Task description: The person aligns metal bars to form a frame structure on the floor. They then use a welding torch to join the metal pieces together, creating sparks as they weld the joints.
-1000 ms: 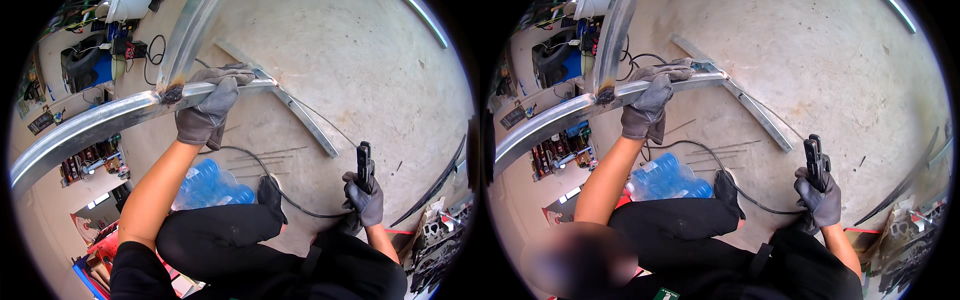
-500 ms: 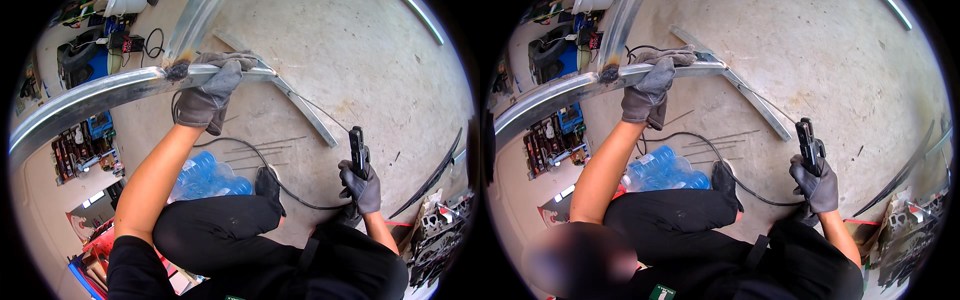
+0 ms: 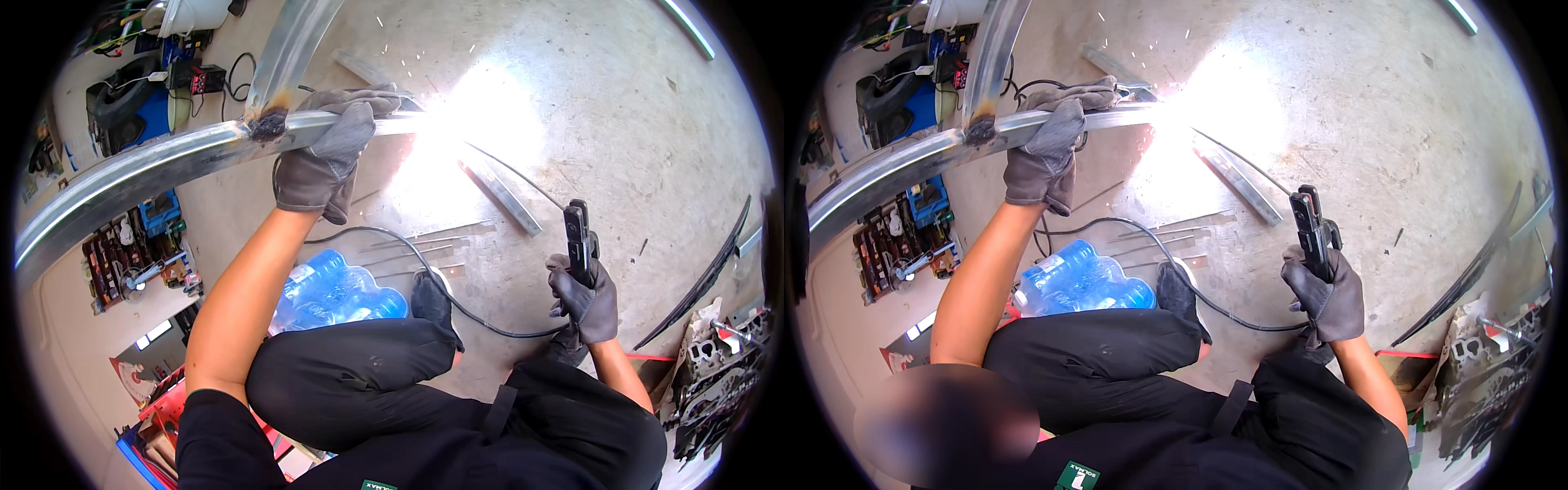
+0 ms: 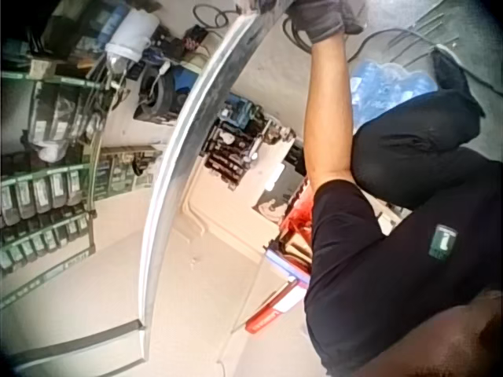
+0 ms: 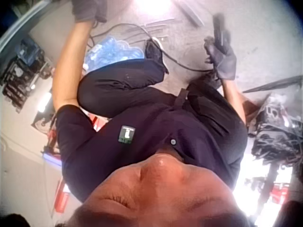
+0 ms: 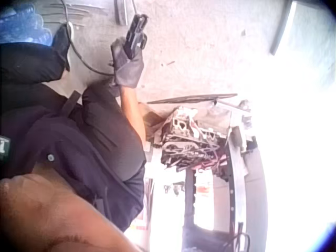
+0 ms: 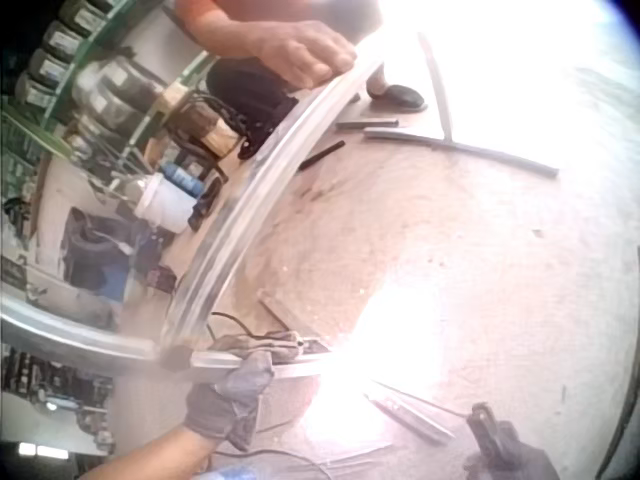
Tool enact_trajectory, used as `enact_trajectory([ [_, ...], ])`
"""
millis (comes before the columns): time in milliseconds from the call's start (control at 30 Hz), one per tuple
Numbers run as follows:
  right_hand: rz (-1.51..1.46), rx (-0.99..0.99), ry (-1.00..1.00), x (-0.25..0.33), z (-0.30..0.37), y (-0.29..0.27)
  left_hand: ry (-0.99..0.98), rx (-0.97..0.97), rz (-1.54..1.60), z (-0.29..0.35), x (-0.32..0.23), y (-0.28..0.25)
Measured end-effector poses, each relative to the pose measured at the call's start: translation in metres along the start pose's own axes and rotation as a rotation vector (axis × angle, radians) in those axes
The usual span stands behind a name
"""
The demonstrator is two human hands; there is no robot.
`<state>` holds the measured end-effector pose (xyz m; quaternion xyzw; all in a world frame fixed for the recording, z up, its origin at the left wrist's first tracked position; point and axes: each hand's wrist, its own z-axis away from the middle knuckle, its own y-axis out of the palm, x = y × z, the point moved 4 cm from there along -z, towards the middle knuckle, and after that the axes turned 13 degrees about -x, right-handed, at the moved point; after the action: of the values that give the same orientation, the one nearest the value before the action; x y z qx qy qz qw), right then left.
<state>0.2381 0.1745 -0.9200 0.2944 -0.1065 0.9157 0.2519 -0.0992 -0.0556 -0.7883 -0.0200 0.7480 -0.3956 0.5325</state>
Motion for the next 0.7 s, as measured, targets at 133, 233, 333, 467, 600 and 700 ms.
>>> enact_trajectory([
  [133, 0.059, -0.026, 0.011, 0.003, 0.002, 0.006, 0.048, -0.109, -0.39, 0.021, 0.066, -0.03],
  [233, 0.051, -0.017, 0.044, 0.001, 0.003, 0.005, 0.08, -0.085, -0.278, 0.014, 0.032, -0.011],
  [333, 0.018, 0.025, 0.087, 0.014, 0.006, 0.009, 0.042, -0.128, -0.3, 0.009, 0.02, -0.014],
  [467, 0.149, 0.131, -0.026, 0.01, 0.008, 0.006, -0.038, -0.13, -0.136, 0.006, 0.007, -0.012],
  [600, 0.094, 0.08, 0.055, 0.014, 0.011, 0.005, -0.073, -0.119, -0.012, 0.004, 0.007, -0.008],
  [700, -0.031, 0.008, 0.03, 0.002, 0.006, -0.004, -0.04, -0.091, -0.103, 0.001, 0.008, -0.009],
])
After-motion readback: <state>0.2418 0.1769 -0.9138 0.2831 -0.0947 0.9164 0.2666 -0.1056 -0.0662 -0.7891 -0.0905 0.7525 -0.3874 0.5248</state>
